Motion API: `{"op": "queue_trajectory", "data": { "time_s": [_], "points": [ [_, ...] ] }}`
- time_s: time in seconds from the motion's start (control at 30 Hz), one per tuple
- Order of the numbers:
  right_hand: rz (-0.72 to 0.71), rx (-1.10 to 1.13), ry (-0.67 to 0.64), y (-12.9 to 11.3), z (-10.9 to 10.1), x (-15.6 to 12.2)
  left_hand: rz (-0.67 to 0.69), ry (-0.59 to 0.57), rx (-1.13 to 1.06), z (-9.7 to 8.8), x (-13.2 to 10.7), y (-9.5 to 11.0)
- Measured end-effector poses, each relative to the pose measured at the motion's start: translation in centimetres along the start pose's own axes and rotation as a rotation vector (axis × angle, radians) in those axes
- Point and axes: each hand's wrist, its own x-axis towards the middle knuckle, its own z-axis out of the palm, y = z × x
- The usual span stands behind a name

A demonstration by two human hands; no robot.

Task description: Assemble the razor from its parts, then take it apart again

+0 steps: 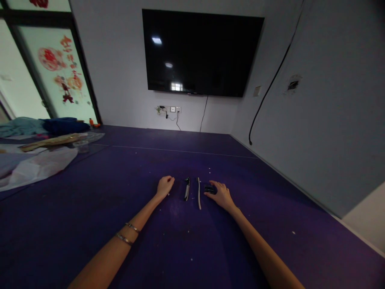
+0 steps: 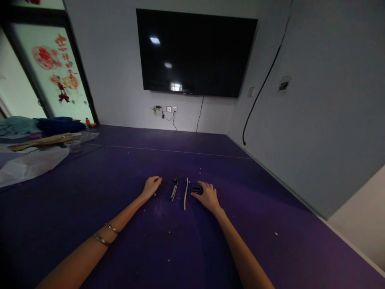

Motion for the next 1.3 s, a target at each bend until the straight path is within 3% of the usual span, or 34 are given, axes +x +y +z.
{"op": "queue_trajectory", "data": {
  "time_s": [0.23,1.3],
  "points": [
    [-0.041,0.110,0.013,1.6,0.5,0.4,0.012,-0.005,-0.004,0.0,0.1,0.0],
    [-0.081,0.133,0.035,2.2,1.1,0.5,-0.005,0.006,0.031,-0.3,-0.1,0.5]
  ]
}}
